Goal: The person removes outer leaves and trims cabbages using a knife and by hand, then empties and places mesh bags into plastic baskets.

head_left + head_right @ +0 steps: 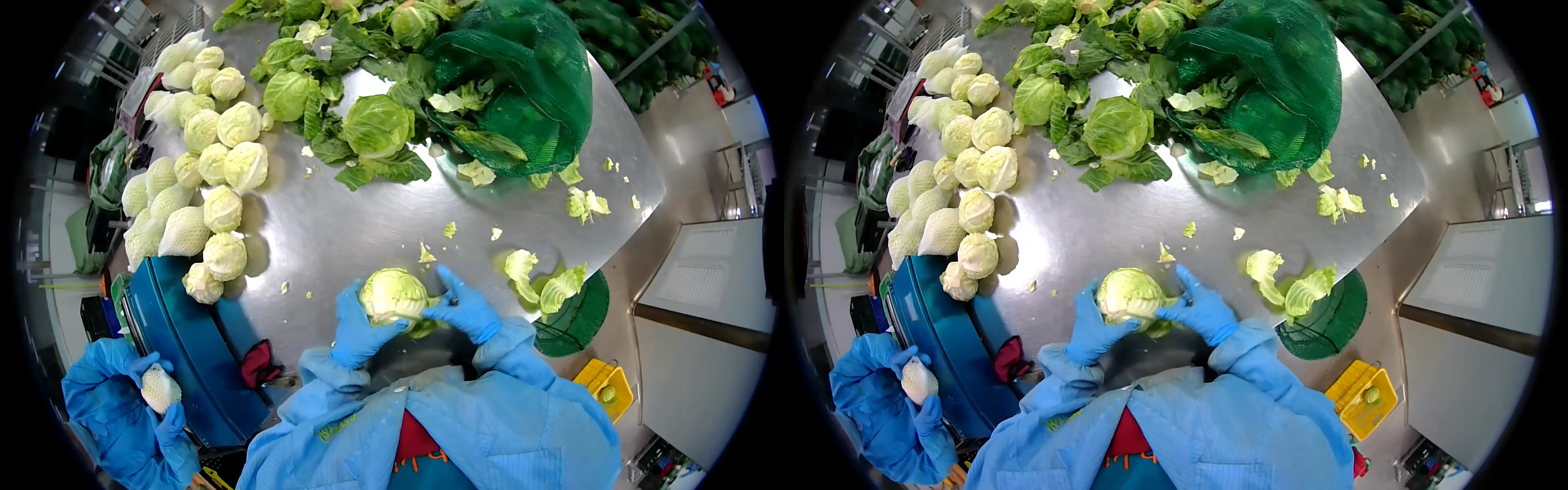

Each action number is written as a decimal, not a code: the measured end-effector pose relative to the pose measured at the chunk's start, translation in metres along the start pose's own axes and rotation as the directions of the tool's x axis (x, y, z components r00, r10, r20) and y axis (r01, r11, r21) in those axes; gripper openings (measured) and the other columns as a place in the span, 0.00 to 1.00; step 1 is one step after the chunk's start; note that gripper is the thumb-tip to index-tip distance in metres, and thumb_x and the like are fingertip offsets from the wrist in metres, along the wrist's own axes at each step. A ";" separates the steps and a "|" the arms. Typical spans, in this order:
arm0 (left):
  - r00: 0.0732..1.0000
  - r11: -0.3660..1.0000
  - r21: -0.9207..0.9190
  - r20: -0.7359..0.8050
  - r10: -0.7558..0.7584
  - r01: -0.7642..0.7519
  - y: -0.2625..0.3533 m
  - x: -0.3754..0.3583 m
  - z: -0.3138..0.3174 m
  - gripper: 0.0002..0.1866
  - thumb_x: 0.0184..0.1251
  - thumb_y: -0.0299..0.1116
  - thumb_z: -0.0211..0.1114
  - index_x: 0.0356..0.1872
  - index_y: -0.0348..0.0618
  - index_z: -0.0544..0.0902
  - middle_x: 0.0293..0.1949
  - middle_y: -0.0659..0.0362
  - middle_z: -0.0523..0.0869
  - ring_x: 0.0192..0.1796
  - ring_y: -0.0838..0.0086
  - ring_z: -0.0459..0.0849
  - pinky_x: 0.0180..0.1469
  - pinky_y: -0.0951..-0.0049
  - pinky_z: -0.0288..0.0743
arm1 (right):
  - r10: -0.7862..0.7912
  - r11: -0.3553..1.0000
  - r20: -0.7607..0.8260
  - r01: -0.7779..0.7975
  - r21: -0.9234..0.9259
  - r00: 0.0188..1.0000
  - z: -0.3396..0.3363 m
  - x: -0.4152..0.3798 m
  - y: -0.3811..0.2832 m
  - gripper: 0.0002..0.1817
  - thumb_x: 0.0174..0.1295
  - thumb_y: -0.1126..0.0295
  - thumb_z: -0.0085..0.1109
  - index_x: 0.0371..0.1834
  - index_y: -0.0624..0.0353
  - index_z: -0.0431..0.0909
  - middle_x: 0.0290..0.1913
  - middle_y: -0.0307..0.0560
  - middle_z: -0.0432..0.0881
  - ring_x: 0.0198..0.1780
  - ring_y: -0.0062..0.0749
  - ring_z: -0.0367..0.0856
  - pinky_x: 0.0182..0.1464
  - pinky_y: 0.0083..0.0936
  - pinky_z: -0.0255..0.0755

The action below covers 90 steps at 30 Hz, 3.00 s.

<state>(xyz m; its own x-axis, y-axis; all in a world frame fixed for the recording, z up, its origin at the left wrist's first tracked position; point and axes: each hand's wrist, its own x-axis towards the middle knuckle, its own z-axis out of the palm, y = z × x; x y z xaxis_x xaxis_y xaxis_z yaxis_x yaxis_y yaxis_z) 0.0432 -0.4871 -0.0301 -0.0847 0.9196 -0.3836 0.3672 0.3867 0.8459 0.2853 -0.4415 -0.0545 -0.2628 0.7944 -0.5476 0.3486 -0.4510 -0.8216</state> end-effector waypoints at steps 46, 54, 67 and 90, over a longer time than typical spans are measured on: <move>0.931 -0.176 -0.969 0.217 -0.295 0.171 -0.037 -0.018 -0.013 0.40 0.62 0.59 0.66 0.72 0.56 0.64 0.69 0.53 0.70 0.69 0.53 0.70 0.62 0.38 0.72 | -0.057 0.976 -0.277 0.112 0.187 0.959 0.010 0.016 -0.035 0.24 0.67 0.71 0.59 0.67 0.54 0.72 0.48 0.38 0.79 0.32 0.20 0.74 0.31 0.19 0.71; 0.969 0.534 -0.820 0.092 -0.229 0.205 -0.024 -0.002 -0.003 0.47 0.51 0.45 0.80 0.69 0.41 0.64 0.65 0.49 0.71 0.66 0.56 0.72 0.65 0.55 0.72 | 0.025 0.788 -0.358 0.202 0.582 0.933 0.019 0.083 -0.019 0.27 0.71 0.63 0.55 0.73 0.50 0.65 0.61 0.38 0.76 0.37 0.21 0.78 0.26 0.15 0.70; 0.950 0.911 0.281 0.004 0.313 -0.302 0.029 0.020 0.037 0.59 0.35 0.44 0.86 0.68 0.32 0.59 0.59 0.45 0.71 0.62 0.56 0.72 0.64 0.58 0.68 | -0.097 0.981 -0.279 0.045 -0.187 0.955 -0.040 -0.039 -0.006 0.19 0.71 0.54 0.54 0.51 0.58 0.83 0.35 0.47 0.86 0.32 0.36 0.82 0.38 0.28 0.76; 0.856 0.870 -0.491 0.468 0.218 0.047 -0.005 0.057 -0.018 0.62 0.33 0.33 0.88 0.72 0.35 0.55 0.66 0.52 0.69 0.68 0.67 0.69 0.71 0.65 0.62 | -0.263 0.752 0.512 0.507 -0.422 0.817 -0.023 0.057 -0.024 0.31 0.66 0.37 0.48 0.25 0.55 0.82 0.25 0.53 0.80 0.29 0.55 0.78 0.34 0.43 0.73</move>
<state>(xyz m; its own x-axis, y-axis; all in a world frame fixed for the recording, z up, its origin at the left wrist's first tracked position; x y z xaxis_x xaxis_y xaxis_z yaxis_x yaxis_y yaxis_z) 0.0195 -0.4354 -0.0498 0.4410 0.8394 -0.3177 -0.1395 0.4138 0.8996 0.2824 -0.3764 -0.0620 -0.7675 0.5597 -0.3126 0.5088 0.2352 -0.8281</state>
